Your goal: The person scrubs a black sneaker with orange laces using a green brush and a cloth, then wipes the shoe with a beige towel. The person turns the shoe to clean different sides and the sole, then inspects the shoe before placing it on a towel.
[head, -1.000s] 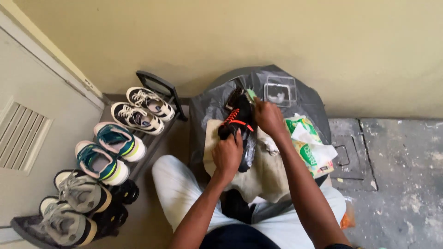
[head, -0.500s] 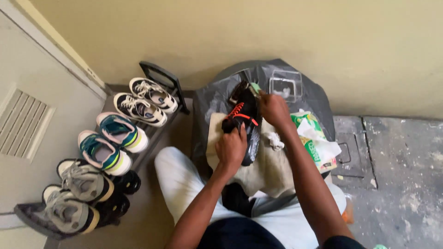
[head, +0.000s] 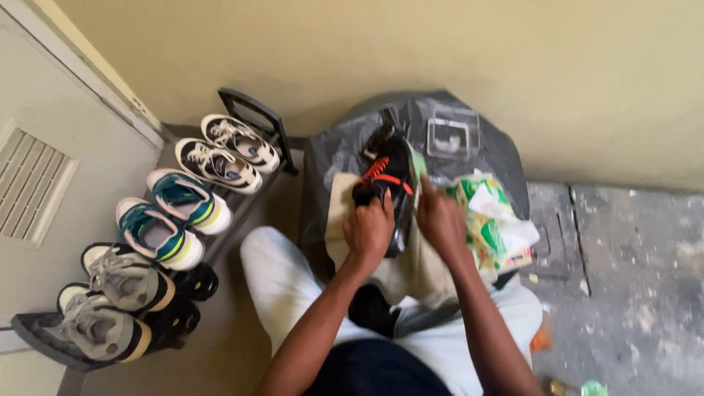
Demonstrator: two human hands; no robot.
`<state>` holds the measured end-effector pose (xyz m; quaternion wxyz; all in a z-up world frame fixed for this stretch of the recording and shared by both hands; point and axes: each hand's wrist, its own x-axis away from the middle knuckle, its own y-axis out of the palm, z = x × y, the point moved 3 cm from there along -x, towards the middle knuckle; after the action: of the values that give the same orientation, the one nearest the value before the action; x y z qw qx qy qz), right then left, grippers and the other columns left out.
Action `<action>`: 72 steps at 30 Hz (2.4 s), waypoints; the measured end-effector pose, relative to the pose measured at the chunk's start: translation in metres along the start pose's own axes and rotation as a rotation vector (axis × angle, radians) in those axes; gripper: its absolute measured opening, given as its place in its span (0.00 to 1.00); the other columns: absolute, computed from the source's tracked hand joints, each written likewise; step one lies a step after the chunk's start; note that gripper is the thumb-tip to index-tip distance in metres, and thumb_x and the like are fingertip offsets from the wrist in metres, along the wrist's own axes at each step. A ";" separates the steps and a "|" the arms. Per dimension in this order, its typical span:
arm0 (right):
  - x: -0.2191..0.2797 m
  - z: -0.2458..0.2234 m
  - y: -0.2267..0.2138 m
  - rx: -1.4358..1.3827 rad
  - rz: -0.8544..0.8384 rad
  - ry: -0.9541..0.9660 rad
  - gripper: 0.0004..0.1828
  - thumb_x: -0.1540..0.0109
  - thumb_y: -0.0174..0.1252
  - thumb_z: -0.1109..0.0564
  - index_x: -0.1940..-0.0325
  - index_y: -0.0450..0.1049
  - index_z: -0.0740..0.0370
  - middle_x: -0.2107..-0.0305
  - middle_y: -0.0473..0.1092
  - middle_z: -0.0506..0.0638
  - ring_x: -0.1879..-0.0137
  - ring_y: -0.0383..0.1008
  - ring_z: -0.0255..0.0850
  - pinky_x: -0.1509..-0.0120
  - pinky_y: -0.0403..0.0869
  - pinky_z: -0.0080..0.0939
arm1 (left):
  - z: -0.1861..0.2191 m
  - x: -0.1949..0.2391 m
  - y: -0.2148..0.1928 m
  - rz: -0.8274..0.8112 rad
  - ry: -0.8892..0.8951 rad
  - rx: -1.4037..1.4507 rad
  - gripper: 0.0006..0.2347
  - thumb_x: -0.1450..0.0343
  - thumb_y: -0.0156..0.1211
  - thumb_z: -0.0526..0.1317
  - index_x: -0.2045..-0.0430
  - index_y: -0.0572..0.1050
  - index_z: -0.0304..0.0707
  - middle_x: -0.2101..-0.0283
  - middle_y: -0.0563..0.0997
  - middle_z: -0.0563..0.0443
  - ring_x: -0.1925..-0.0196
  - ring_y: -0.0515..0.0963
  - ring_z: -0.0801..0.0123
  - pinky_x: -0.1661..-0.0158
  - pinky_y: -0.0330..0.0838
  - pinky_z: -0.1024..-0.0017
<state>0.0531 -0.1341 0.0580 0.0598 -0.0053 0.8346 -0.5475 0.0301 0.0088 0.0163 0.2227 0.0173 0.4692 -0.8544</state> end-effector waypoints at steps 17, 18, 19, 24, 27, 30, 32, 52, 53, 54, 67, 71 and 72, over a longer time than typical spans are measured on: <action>0.120 -0.002 0.053 0.136 0.285 -0.101 0.30 0.32 0.50 0.53 0.24 0.59 0.51 0.75 0.71 0.59 0.78 0.71 0.63 0.77 0.65 0.65 | 0.001 0.004 -0.016 -0.110 0.029 0.113 0.24 0.21 0.45 0.53 0.85 0.76 0.37 0.85 0.78 0.39 0.80 0.81 0.46 0.77 0.72 0.50; 0.097 0.002 0.053 0.069 0.265 -0.042 0.29 0.32 0.47 0.54 0.25 0.62 0.52 0.74 0.74 0.63 0.74 0.75 0.67 0.74 0.71 0.70 | 0.006 -0.003 -0.025 -0.211 0.006 0.224 0.25 0.22 0.44 0.53 0.85 0.76 0.36 0.85 0.78 0.37 0.78 0.83 0.46 0.73 0.76 0.49; 0.088 0.003 0.050 0.067 0.268 -0.040 0.29 0.32 0.47 0.54 0.25 0.62 0.52 0.74 0.74 0.63 0.74 0.75 0.67 0.74 0.71 0.70 | 0.000 -0.002 -0.020 -0.211 0.010 0.223 0.25 0.22 0.44 0.53 0.85 0.76 0.36 0.85 0.78 0.37 0.78 0.83 0.46 0.73 0.76 0.49; 0.110 -0.007 0.057 0.170 0.286 -0.082 0.34 0.34 0.49 0.55 0.22 0.56 0.54 0.76 0.71 0.61 0.76 0.75 0.66 0.75 0.71 0.69 | -0.018 -0.008 0.002 -0.460 -0.030 0.461 0.26 0.20 0.36 0.55 0.74 0.79 0.35 0.79 0.80 0.37 0.71 0.83 0.43 0.66 0.76 0.47; 0.171 -0.037 0.039 0.203 0.352 -0.136 0.31 0.35 0.51 0.56 0.26 0.63 0.56 0.79 0.71 0.54 0.83 0.72 0.59 0.82 0.70 0.56 | -0.017 -0.008 -0.002 -0.480 0.018 0.441 0.26 0.19 0.34 0.53 0.77 0.76 0.35 0.84 0.75 0.39 0.80 0.77 0.48 0.73 0.72 0.53; 0.168 -0.025 0.056 0.228 0.343 -0.067 0.31 0.33 0.50 0.54 0.25 0.62 0.56 0.77 0.70 0.54 0.82 0.72 0.59 0.81 0.69 0.59 | -0.007 -0.003 -0.009 -0.434 0.073 0.450 0.23 0.18 0.36 0.49 0.82 0.73 0.41 0.89 0.71 0.46 0.88 0.68 0.65 0.82 0.65 0.67; 0.123 -0.011 0.059 0.151 0.287 -0.013 0.31 0.33 0.49 0.53 0.24 0.61 0.56 0.75 0.72 0.60 0.76 0.73 0.65 0.76 0.70 0.67 | -0.008 -0.004 -0.004 -0.422 0.103 0.458 0.23 0.18 0.36 0.47 0.83 0.71 0.41 0.90 0.69 0.46 0.90 0.66 0.66 0.84 0.62 0.69; 0.102 -0.018 0.058 0.192 0.123 0.133 0.36 0.37 0.46 0.52 0.24 0.57 0.63 0.75 0.73 0.60 0.71 0.79 0.67 0.67 0.75 0.70 | -0.010 -0.007 0.012 -0.354 0.152 0.350 0.21 0.19 0.36 0.43 0.77 0.74 0.33 0.85 0.74 0.37 0.87 0.73 0.57 0.86 0.65 0.66; 0.125 -0.020 0.060 0.265 0.216 0.053 0.35 0.37 0.47 0.52 0.24 0.59 0.62 0.78 0.71 0.57 0.76 0.76 0.63 0.73 0.73 0.65 | -0.011 -0.007 0.013 -0.357 0.159 0.359 0.20 0.18 0.36 0.42 0.76 0.74 0.32 0.85 0.73 0.37 0.87 0.72 0.56 0.86 0.65 0.66; 0.150 -0.023 0.063 0.337 0.304 -0.029 0.34 0.36 0.49 0.53 0.24 0.60 0.61 0.81 0.69 0.54 0.82 0.74 0.60 0.79 0.71 0.60 | -0.013 -0.005 0.014 -0.362 0.161 0.367 0.20 0.18 0.36 0.42 0.75 0.74 0.31 0.85 0.73 0.38 0.87 0.72 0.56 0.86 0.65 0.65; 0.076 0.003 0.064 0.237 0.210 0.046 0.33 0.38 0.47 0.52 0.27 0.59 0.60 0.73 0.74 0.62 0.71 0.78 0.69 0.68 0.75 0.70 | -0.009 -0.006 0.012 -0.339 0.188 0.345 0.20 0.18 0.37 0.41 0.77 0.74 0.33 0.85 0.75 0.39 0.88 0.73 0.63 0.87 0.67 0.71; 0.165 -0.017 0.051 0.236 0.250 -0.087 0.35 0.38 0.50 0.54 0.24 0.58 0.59 0.76 0.72 0.60 0.78 0.75 0.68 0.76 0.72 0.69 | -0.008 -0.002 0.013 -0.321 0.210 0.305 0.19 0.18 0.37 0.41 0.76 0.74 0.32 0.86 0.73 0.40 0.88 0.71 0.59 0.87 0.64 0.68; 0.183 -0.025 0.045 0.254 0.260 -0.090 0.31 0.35 0.49 0.52 0.27 0.63 0.57 0.79 0.71 0.56 0.81 0.74 0.64 0.78 0.73 0.65 | -0.009 -0.001 0.011 -0.320 0.213 0.275 0.19 0.19 0.38 0.42 0.76 0.75 0.32 0.86 0.74 0.39 0.88 0.72 0.57 0.87 0.65 0.67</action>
<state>-0.1289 -0.1069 0.0099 0.1675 0.0861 0.7488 -0.6355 0.0341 0.0111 0.0029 0.0294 0.0631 0.3658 -0.9281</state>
